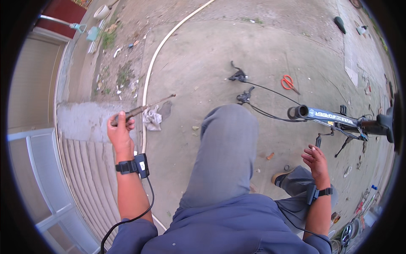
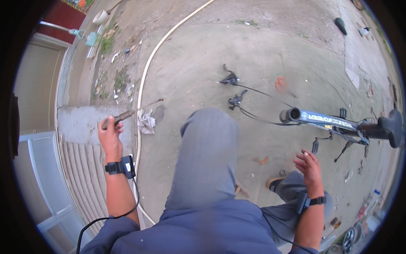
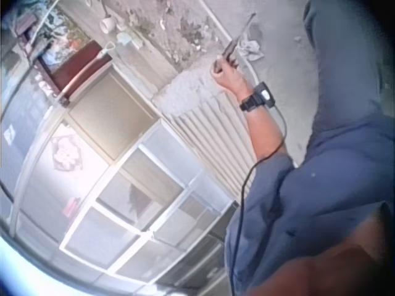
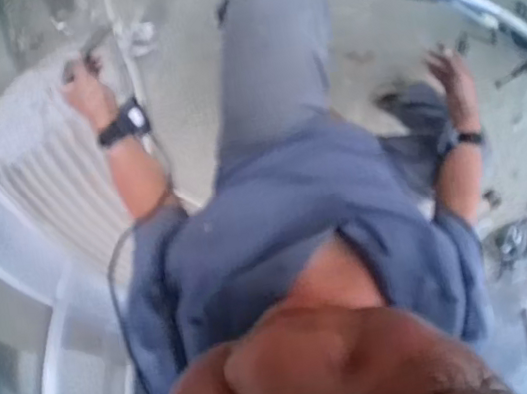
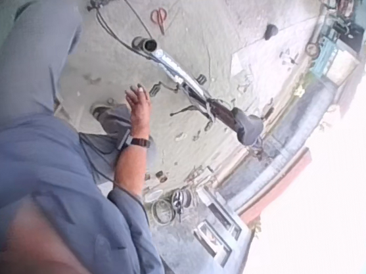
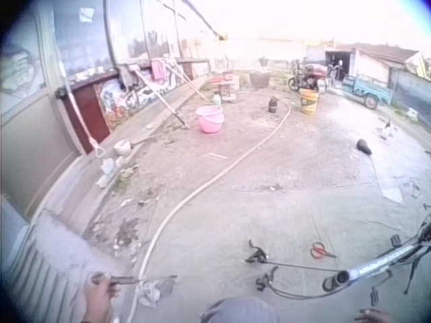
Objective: The person inserts a headset bearing into the bicycle frame's head tube, then uses a screwdriver to tap it into place. They then pick up the front fork assembly and insert it into the head tube, aligning the headset components.
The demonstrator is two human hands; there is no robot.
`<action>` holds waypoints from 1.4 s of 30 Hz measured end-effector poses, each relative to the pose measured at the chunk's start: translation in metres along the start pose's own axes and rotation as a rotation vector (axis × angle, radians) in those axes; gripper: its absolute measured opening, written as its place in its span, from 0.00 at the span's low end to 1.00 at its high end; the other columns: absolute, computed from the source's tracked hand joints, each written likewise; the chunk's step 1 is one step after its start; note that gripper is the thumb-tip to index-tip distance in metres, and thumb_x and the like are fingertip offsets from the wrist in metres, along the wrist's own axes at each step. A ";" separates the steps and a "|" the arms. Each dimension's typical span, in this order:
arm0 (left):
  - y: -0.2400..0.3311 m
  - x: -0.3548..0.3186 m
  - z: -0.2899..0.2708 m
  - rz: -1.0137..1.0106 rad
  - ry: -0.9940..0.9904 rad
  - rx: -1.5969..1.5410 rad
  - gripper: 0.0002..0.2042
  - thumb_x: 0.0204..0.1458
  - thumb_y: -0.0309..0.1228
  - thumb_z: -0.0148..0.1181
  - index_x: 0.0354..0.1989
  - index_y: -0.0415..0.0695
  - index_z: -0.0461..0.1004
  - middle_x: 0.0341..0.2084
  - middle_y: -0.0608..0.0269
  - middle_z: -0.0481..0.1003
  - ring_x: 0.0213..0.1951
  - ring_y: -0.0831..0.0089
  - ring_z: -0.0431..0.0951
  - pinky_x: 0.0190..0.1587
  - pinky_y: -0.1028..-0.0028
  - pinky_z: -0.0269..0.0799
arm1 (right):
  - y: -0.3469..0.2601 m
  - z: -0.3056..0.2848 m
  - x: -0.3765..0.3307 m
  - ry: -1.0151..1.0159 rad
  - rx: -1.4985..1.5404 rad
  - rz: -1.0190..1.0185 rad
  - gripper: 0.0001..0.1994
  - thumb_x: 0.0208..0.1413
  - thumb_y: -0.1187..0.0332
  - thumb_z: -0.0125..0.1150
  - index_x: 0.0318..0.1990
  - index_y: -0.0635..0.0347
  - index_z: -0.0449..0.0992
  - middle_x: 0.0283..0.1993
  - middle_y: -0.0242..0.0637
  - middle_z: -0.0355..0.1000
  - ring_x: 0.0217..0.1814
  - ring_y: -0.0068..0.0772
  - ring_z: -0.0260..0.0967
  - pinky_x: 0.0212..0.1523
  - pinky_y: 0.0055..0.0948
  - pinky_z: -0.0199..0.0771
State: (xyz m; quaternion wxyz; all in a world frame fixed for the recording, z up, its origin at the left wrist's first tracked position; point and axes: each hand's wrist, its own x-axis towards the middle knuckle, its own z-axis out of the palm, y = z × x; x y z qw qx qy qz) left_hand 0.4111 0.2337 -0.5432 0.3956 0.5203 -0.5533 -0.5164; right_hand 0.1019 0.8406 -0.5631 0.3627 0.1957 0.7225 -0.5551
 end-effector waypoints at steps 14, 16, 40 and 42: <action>-0.174 0.014 -0.121 -0.437 0.392 -0.086 0.16 0.61 0.28 0.62 0.50 0.35 0.64 0.37 0.52 0.76 0.29 0.68 0.82 0.27 0.76 0.80 | -0.008 0.040 -0.024 0.060 -0.083 0.092 0.23 0.67 0.56 0.57 0.63 0.60 0.68 0.49 0.37 0.76 0.45 0.28 0.78 0.43 0.27 0.79; -0.186 0.013 -0.129 -0.460 0.407 -0.097 0.16 0.61 0.28 0.62 0.50 0.34 0.64 0.37 0.52 0.76 0.29 0.66 0.82 0.28 0.76 0.81 | -0.011 0.045 -0.024 0.049 -0.106 0.082 0.23 0.67 0.56 0.56 0.63 0.61 0.68 0.49 0.36 0.76 0.44 0.28 0.78 0.43 0.27 0.79; -0.197 -0.030 -0.121 -0.280 0.251 0.382 0.16 0.52 0.19 0.63 0.50 0.37 0.73 0.40 0.61 0.76 0.39 0.75 0.75 0.45 0.74 0.73 | -0.016 0.063 -0.033 0.007 -0.109 0.060 0.24 0.67 0.57 0.56 0.64 0.63 0.66 0.50 0.38 0.77 0.45 0.29 0.79 0.44 0.28 0.79; -0.192 -0.031 -0.119 -0.245 0.240 0.399 0.16 0.51 0.19 0.64 0.50 0.37 0.74 0.41 0.61 0.76 0.41 0.74 0.76 0.47 0.74 0.73 | -0.014 0.062 -0.034 0.007 -0.109 0.057 0.24 0.67 0.57 0.56 0.64 0.63 0.66 0.50 0.38 0.77 0.45 0.29 0.79 0.44 0.28 0.79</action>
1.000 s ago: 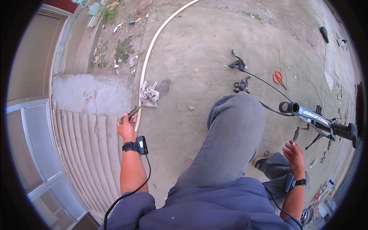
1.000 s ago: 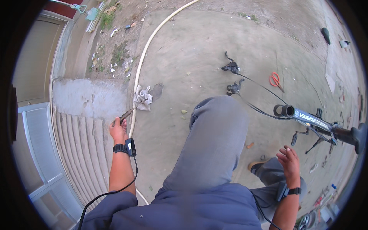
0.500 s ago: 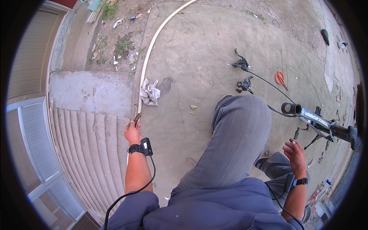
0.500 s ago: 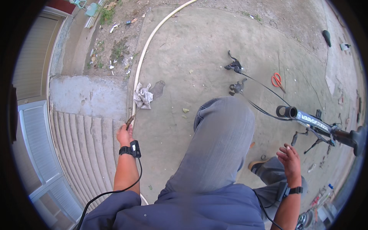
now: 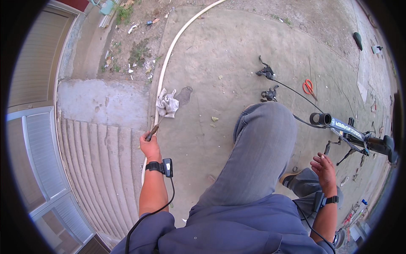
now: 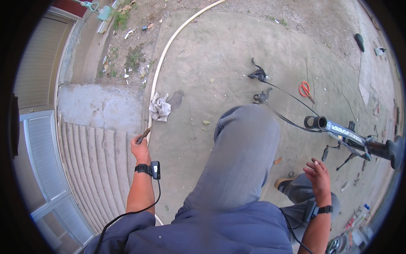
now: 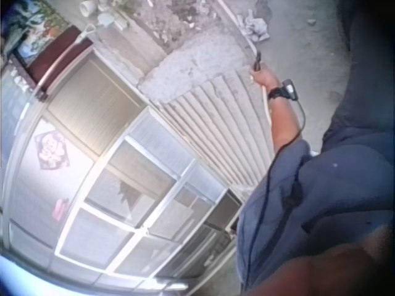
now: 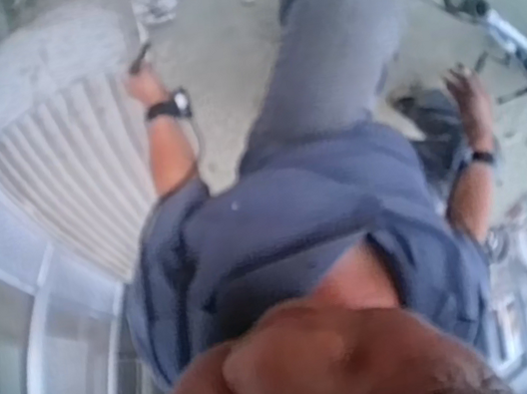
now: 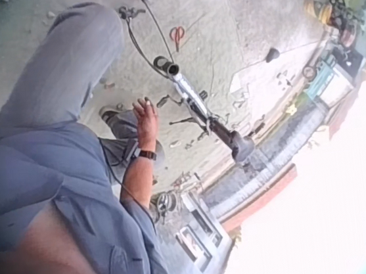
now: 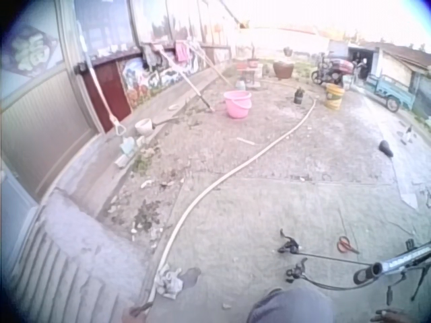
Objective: The person inserts a headset bearing into the bicycle frame's head tube, then uses a screwdriver to tap it into place. They then pick up the front fork assembly and insert it into the head tube, aligning the headset components.
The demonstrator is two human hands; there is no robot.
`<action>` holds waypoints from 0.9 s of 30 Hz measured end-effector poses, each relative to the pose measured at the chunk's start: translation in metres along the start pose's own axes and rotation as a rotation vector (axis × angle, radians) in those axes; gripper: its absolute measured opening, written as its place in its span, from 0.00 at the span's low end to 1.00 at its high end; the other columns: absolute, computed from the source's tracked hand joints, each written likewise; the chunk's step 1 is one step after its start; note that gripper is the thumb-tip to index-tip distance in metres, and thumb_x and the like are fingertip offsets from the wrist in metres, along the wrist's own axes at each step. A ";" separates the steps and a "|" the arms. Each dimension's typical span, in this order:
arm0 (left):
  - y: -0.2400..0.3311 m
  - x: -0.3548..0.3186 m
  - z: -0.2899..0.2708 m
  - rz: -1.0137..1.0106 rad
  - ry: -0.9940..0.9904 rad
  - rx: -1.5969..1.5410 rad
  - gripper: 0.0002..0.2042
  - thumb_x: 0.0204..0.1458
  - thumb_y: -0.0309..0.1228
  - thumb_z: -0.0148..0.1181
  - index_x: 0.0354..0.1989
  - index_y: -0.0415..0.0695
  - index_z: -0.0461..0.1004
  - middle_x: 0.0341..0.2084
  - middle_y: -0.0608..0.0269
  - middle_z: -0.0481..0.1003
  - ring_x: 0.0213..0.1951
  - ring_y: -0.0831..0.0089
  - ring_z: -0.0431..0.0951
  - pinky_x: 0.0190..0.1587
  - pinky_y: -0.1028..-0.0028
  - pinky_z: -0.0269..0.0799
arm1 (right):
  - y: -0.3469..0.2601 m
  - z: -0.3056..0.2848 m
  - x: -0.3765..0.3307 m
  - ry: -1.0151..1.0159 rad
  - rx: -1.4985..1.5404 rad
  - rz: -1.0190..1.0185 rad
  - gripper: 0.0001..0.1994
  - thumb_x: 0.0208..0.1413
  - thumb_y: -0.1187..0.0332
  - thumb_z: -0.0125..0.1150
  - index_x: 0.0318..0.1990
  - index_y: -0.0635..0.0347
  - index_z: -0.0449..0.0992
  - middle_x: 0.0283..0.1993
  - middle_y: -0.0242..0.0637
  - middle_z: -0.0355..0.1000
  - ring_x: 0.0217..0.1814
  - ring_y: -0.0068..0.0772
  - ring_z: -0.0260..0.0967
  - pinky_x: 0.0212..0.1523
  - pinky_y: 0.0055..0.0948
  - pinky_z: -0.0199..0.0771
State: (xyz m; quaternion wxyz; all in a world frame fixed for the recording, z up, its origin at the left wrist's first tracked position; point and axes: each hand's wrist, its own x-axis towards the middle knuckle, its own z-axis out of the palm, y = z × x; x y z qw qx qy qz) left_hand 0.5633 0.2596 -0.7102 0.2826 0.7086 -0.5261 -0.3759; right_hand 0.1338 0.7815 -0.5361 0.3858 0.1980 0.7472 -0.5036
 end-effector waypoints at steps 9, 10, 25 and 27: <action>0.005 0.001 -0.009 0.127 -0.015 0.066 0.17 0.52 0.19 0.63 0.51 0.36 0.73 0.48 0.56 0.78 0.46 0.70 0.79 0.51 0.72 0.75 | 0.012 -0.001 -0.001 -0.006 0.023 0.004 0.24 0.67 0.57 0.56 0.64 0.62 0.67 0.49 0.37 0.77 0.45 0.29 0.79 0.44 0.27 0.78; 0.003 0.002 -0.009 0.145 -0.016 0.065 0.16 0.52 0.19 0.63 0.50 0.36 0.73 0.48 0.55 0.78 0.47 0.69 0.79 0.52 0.71 0.75 | 0.013 -0.001 -0.001 -0.006 0.026 0.004 0.24 0.67 0.57 0.56 0.64 0.62 0.67 0.49 0.37 0.77 0.45 0.29 0.79 0.44 0.27 0.78; -0.004 -0.002 -0.013 0.118 0.004 0.125 0.16 0.51 0.19 0.62 0.50 0.37 0.73 0.41 0.57 0.78 0.41 0.70 0.79 0.48 0.71 0.75 | 0.018 0.000 -0.006 -0.016 0.025 0.003 0.25 0.68 0.57 0.56 0.65 0.63 0.66 0.50 0.38 0.77 0.45 0.29 0.79 0.44 0.28 0.79; -0.006 -0.001 -0.015 0.128 0.012 0.118 0.16 0.51 0.20 0.62 0.50 0.37 0.73 0.41 0.57 0.78 0.41 0.71 0.79 0.48 0.71 0.75 | 0.018 0.002 -0.006 -0.022 0.021 -0.001 0.25 0.68 0.57 0.56 0.65 0.64 0.66 0.50 0.38 0.77 0.46 0.30 0.79 0.45 0.28 0.79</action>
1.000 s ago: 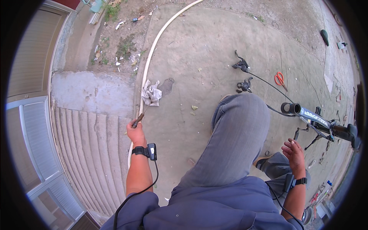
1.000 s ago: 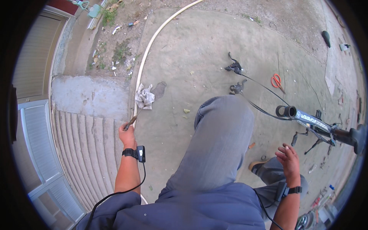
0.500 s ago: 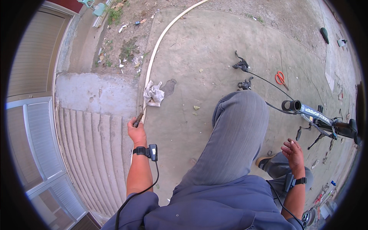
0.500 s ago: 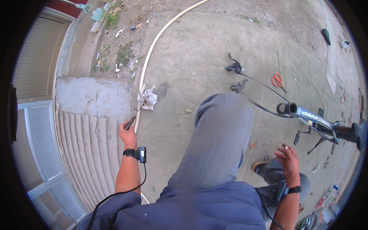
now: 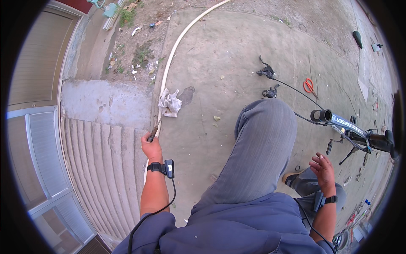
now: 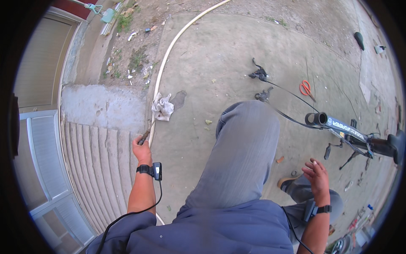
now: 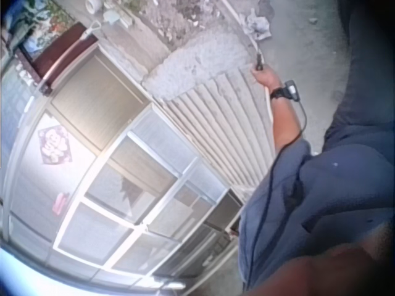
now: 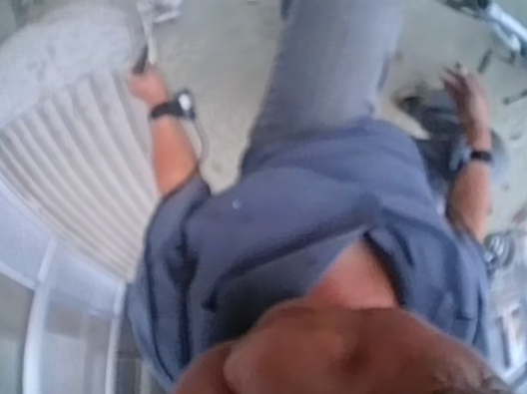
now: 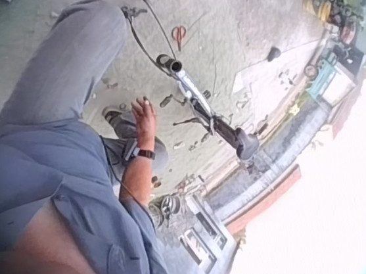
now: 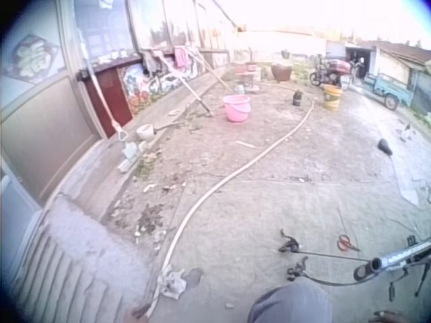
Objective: The person inserts a headset bearing into the bicycle frame's head tube, then uses a screwdriver to tap it into place. They then pick up the front fork assembly and insert it into the head tube, aligning the headset components.
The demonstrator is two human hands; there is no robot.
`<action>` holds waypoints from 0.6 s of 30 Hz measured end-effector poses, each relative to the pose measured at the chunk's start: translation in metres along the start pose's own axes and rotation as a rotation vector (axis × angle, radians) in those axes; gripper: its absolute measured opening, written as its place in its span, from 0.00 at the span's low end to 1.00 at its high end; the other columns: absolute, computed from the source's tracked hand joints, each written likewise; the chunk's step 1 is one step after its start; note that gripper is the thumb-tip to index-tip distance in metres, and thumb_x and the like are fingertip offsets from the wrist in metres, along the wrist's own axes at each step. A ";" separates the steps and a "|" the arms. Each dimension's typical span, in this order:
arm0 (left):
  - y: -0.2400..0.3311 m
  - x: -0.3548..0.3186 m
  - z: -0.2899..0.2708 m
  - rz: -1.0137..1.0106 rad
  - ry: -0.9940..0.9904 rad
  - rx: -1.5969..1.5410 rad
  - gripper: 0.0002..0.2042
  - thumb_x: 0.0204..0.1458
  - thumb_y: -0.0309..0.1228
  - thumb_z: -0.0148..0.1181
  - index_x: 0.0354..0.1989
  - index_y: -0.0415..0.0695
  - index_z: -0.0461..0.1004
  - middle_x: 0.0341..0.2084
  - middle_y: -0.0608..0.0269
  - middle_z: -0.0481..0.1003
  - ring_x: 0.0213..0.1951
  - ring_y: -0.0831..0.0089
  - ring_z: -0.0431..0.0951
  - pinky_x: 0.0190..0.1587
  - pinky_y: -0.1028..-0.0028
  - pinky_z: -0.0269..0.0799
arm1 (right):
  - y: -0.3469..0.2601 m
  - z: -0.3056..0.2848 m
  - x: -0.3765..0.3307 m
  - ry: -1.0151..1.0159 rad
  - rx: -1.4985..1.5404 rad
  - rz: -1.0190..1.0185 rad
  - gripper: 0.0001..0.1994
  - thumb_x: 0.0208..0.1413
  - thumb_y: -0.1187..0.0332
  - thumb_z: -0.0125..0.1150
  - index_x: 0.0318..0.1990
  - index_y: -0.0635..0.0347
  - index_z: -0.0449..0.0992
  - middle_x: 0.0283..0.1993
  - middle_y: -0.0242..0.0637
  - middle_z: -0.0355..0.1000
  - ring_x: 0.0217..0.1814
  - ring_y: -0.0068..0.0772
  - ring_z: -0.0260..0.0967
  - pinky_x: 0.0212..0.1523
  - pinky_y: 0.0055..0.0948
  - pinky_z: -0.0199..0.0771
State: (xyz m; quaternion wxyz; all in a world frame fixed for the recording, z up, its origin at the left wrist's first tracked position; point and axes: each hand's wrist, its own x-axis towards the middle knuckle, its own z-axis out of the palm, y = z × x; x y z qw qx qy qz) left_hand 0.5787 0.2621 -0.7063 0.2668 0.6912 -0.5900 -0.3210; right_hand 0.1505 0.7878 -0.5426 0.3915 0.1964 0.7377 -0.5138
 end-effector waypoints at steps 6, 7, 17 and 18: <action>-0.006 0.010 -0.012 0.068 0.092 0.047 0.15 0.51 0.21 0.65 0.48 0.37 0.75 0.41 0.58 0.78 0.41 0.71 0.78 0.48 0.70 0.74 | -0.003 0.006 -0.002 -0.010 0.010 -0.005 0.24 0.67 0.57 0.56 0.64 0.63 0.68 0.51 0.39 0.76 0.47 0.31 0.78 0.46 0.29 0.78; 0.000 0.016 -0.017 0.099 0.113 0.054 0.15 0.51 0.22 0.65 0.48 0.37 0.75 0.40 0.58 0.78 0.41 0.71 0.77 0.48 0.70 0.74 | -0.003 0.007 -0.002 -0.002 0.011 -0.001 0.24 0.67 0.56 0.57 0.64 0.62 0.68 0.51 0.39 0.76 0.47 0.31 0.78 0.46 0.29 0.78; 0.255 -0.008 0.005 0.427 -0.218 -0.399 0.19 0.63 0.30 0.61 0.58 0.35 0.65 0.46 0.54 0.77 0.45 0.69 0.80 0.44 0.77 0.77 | -0.014 -0.023 -0.002 -0.024 0.119 -0.118 0.23 0.66 0.59 0.58 0.62 0.64 0.70 0.52 0.43 0.76 0.50 0.34 0.78 0.51 0.30 0.76; 0.285 -0.020 0.011 0.488 -0.256 -0.412 0.19 0.64 0.30 0.60 0.58 0.35 0.64 0.47 0.53 0.77 0.46 0.68 0.81 0.44 0.77 0.78 | -0.015 -0.026 -0.002 -0.027 0.131 -0.132 0.23 0.66 0.59 0.58 0.62 0.64 0.70 0.52 0.43 0.76 0.50 0.34 0.77 0.52 0.30 0.76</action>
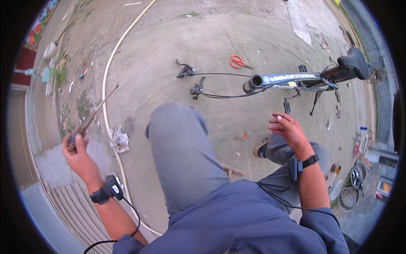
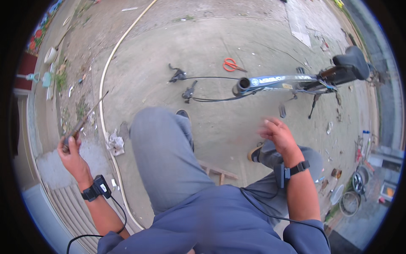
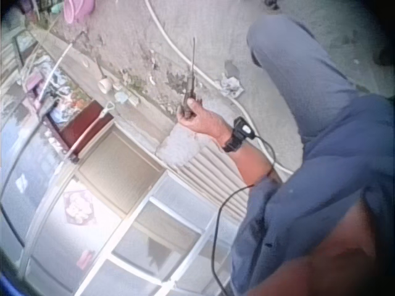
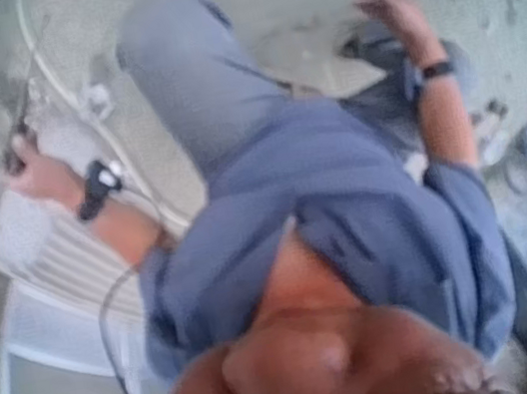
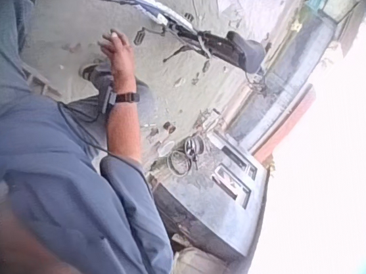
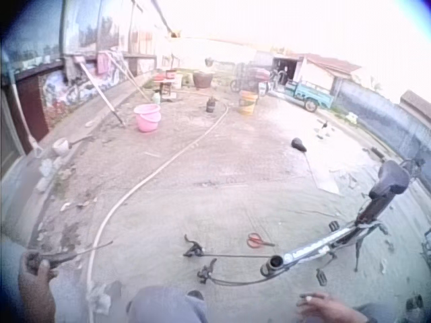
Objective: The person inserts a headset bearing into the bicycle frame's head tube, then uses a screwdriver to tap it into place. They then pick up the front fork assembly and insert it into the head tube, aligning the headset components.
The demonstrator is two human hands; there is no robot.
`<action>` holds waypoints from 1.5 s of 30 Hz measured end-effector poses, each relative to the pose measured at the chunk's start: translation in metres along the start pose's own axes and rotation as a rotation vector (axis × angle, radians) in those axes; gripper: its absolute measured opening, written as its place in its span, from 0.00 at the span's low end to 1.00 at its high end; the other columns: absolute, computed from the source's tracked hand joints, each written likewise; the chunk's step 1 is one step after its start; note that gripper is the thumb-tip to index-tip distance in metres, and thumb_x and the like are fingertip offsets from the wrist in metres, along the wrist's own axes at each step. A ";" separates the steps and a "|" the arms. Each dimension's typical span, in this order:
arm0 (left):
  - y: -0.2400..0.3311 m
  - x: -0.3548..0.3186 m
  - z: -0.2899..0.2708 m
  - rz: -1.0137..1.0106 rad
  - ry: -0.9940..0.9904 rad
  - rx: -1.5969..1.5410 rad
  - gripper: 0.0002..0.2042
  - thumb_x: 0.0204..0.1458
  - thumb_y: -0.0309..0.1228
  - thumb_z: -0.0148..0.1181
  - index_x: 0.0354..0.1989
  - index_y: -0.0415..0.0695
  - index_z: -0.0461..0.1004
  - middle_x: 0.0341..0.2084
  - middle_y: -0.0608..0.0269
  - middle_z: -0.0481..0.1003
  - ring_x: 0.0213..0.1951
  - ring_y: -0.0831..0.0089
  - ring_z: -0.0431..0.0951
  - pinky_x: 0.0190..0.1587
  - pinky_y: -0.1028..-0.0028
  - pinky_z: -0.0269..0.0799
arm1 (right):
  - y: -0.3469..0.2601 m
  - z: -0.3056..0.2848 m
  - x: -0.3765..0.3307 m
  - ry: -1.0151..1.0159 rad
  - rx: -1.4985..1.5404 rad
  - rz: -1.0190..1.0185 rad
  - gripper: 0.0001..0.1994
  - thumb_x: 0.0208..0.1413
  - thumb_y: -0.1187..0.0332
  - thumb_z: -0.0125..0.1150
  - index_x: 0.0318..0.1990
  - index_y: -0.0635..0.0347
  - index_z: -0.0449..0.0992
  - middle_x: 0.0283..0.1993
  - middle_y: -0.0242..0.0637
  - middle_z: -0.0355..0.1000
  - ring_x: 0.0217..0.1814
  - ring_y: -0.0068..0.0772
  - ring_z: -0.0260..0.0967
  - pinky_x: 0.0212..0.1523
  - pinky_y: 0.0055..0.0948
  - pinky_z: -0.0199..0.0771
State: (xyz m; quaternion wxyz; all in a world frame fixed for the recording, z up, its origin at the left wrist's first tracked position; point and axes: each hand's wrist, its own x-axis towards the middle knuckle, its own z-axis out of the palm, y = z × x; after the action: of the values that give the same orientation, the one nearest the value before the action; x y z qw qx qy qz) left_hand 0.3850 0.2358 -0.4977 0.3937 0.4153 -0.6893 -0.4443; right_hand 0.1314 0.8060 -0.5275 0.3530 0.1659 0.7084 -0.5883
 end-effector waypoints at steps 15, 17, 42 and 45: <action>0.206 -0.104 0.315 0.574 -0.875 -0.281 0.24 0.56 0.27 0.69 0.59 0.39 0.65 0.44 0.55 0.78 0.45 0.71 0.78 0.52 0.73 0.73 | -0.021 -0.064 0.011 -0.022 0.110 -0.125 0.23 0.64 0.61 0.60 0.62 0.66 0.71 0.52 0.43 0.77 0.52 0.34 0.77 0.55 0.32 0.74; 0.202 -0.114 0.339 0.632 -0.893 -0.272 0.25 0.55 0.29 0.71 0.57 0.39 0.66 0.43 0.55 0.77 0.44 0.71 0.78 0.50 0.73 0.73 | -0.022 -0.066 0.014 -0.027 0.080 -0.139 0.25 0.65 0.58 0.59 0.63 0.66 0.69 0.54 0.43 0.76 0.52 0.35 0.78 0.54 0.31 0.75; 0.155 -0.139 0.441 0.810 -1.330 -0.108 0.21 0.43 0.24 0.73 0.47 0.43 0.73 0.35 0.57 0.79 0.34 0.57 0.79 0.34 0.66 0.74 | -0.043 -0.074 0.031 -0.077 0.202 -0.051 0.21 0.64 0.68 0.61 0.61 0.68 0.69 0.54 0.43 0.75 0.55 0.36 0.76 0.56 0.33 0.74; 0.150 -0.142 0.449 0.751 -1.390 -0.070 0.21 0.43 0.23 0.72 0.47 0.43 0.74 0.34 0.57 0.78 0.33 0.58 0.78 0.33 0.66 0.73 | -0.045 -0.075 0.035 -0.086 0.202 -0.055 0.21 0.64 0.68 0.60 0.62 0.69 0.69 0.54 0.43 0.75 0.54 0.36 0.76 0.56 0.33 0.74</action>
State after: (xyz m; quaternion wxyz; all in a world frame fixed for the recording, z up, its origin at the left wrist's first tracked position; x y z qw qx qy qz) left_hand -0.0091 0.5337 -0.5139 0.0092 -0.2304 -0.8570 -0.4608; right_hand 0.0545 0.8595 -0.5153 0.3482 0.1558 0.6340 -0.6727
